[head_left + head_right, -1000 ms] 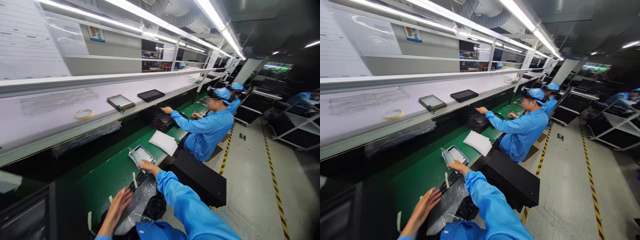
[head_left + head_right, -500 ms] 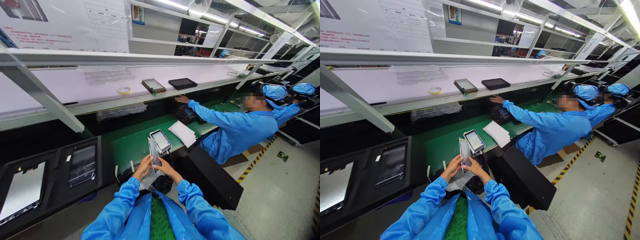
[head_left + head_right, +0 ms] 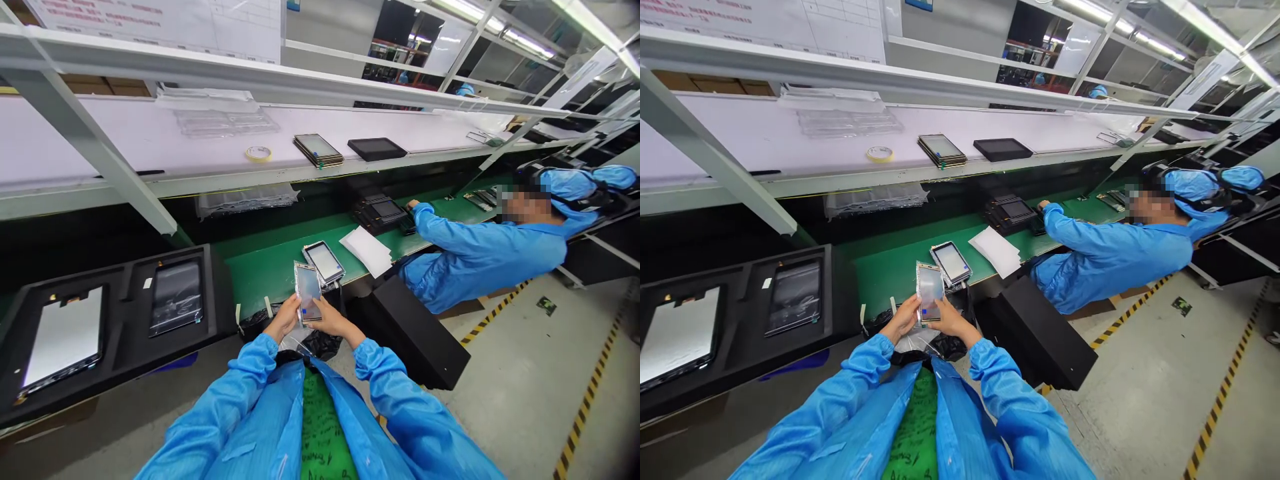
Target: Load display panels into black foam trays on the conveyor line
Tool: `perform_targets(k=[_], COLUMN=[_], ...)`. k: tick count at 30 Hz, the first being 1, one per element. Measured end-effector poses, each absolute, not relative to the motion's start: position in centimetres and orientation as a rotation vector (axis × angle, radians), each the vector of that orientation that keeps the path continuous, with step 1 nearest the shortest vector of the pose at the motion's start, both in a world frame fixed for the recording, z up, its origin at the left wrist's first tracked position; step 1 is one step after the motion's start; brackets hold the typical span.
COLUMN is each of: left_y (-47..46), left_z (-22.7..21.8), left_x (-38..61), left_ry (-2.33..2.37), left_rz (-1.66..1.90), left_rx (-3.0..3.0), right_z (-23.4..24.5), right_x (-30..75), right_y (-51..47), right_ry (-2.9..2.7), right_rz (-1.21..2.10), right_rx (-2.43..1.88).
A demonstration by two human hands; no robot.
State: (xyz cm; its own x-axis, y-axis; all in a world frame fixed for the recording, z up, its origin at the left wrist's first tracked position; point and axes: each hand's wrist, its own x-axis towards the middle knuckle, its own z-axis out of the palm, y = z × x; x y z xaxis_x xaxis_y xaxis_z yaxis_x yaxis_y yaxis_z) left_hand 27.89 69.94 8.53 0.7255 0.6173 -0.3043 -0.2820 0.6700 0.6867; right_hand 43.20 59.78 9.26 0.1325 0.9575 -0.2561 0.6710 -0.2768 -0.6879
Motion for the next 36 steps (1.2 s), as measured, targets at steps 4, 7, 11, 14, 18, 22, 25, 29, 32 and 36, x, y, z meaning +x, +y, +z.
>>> perform_targets(k=[4,7,11,14,18,22,25,29,32,36], left_y=[70.4,70.6,70.6,70.7,70.9,71.3,72.1,73.6,74.2,73.7], left_z=[7.9,7.2,6.8,6.8,6.6,6.3,6.1,6.2,6.1,4.6], left_x=[27.8,27.9,29.1,30.8,34.2,38.8,42.7,46.9,48.1,47.1], left_ry=[0.678,0.728,0.762,0.768,0.783,0.813,0.829,0.824,0.803,0.811], left_rz=[0.547,0.551,0.572,0.605,0.659,0.712,0.745,0.745,0.724,0.709], left_rx=[0.537,0.493,0.437,0.400,0.350,0.306,0.274,0.234,0.209,0.214], right_z=[11.0,12.2,13.5,13.9,13.3,12.2,11.8,11.6,11.3,11.4], right_x=[42.9,43.5,44.9,46.3,48.9,52.6,55.8,59.5,61.5,64.4], right_y=[60.1,60.6,61.5,62.3,63.3,64.0,64.7,66.2,67.6,69.2], right_ry=[-1.918,-2.058,-2.256,-2.394,-2.559,-2.701,-2.767,-2.696,-2.653,-2.412], right_rz=[0.839,0.872,0.771,0.716,0.649,0.399,0.251,0.046,-0.026,-0.080], right_rx=[-1.946,-1.895,-1.842,-1.796,-1.767,-1.732,-1.736,-1.804,-1.727,-1.647])
